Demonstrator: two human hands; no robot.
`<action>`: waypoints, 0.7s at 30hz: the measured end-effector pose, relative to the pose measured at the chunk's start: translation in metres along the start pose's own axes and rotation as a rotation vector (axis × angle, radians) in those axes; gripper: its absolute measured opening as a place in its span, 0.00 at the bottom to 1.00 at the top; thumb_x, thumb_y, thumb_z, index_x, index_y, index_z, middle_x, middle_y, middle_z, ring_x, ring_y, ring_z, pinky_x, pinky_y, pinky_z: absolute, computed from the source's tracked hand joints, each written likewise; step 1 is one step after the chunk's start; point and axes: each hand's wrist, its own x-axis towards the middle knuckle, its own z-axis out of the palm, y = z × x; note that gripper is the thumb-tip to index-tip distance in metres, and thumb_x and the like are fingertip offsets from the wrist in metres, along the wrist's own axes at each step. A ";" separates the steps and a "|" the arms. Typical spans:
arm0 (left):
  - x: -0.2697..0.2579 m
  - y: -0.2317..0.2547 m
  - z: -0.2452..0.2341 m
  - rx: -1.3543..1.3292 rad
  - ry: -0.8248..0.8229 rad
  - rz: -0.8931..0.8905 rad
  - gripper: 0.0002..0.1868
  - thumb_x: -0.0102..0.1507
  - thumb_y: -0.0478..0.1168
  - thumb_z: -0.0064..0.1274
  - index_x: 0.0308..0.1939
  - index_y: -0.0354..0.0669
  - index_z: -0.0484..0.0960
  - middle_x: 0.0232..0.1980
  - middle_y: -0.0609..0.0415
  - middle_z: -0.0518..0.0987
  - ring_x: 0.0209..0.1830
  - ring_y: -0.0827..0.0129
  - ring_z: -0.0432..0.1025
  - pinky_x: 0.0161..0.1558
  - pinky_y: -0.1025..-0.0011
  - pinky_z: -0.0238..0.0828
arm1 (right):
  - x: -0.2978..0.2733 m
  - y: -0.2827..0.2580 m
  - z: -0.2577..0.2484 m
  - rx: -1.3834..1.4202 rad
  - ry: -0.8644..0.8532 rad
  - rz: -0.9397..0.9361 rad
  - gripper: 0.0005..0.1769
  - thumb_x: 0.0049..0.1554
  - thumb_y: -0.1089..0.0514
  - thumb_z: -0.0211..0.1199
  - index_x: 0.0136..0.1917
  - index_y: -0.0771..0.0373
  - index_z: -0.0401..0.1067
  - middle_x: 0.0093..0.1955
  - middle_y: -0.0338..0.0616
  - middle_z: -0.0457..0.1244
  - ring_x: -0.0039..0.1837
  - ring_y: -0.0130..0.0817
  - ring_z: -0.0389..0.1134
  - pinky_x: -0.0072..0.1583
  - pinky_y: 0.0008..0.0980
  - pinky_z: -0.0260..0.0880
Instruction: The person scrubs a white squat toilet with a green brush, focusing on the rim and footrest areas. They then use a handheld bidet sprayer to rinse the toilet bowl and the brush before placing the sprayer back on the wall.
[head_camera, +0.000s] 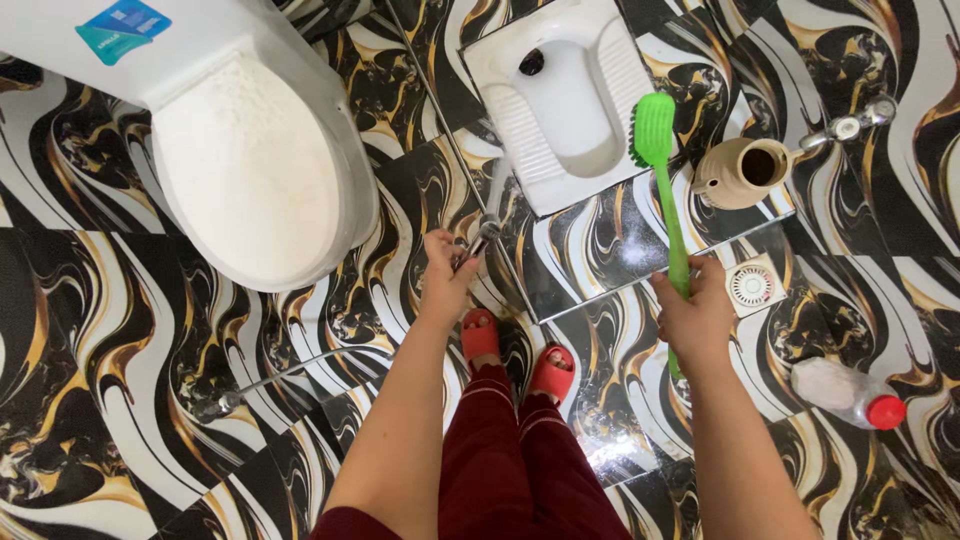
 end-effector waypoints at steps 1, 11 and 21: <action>-0.002 -0.005 -0.003 0.012 -0.011 -0.008 0.29 0.64 0.33 0.57 0.61 0.44 0.56 0.44 0.45 0.79 0.41 0.58 0.76 0.46 0.63 0.71 | 0.000 0.001 0.001 -0.006 -0.001 0.000 0.25 0.58 0.59 0.67 0.64 0.63 0.59 0.38 0.43 0.64 0.29 0.26 0.61 0.27 0.30 0.59; -0.031 -0.009 0.000 -0.043 -0.113 -0.107 0.26 0.65 0.34 0.55 0.60 0.45 0.56 0.46 0.46 0.79 0.41 0.59 0.76 0.46 0.63 0.71 | -0.016 0.009 0.007 -0.066 0.013 0.049 0.24 0.58 0.59 0.67 0.63 0.64 0.62 0.38 0.44 0.65 0.29 0.28 0.62 0.28 0.31 0.61; -0.029 0.012 0.004 -0.080 -0.140 -0.035 0.26 0.64 0.33 0.56 0.60 0.46 0.58 0.47 0.47 0.80 0.43 0.60 0.75 0.48 0.63 0.70 | -0.014 0.026 0.000 0.059 0.042 0.104 0.23 0.58 0.59 0.68 0.62 0.64 0.62 0.39 0.44 0.63 0.29 0.27 0.60 0.28 0.30 0.59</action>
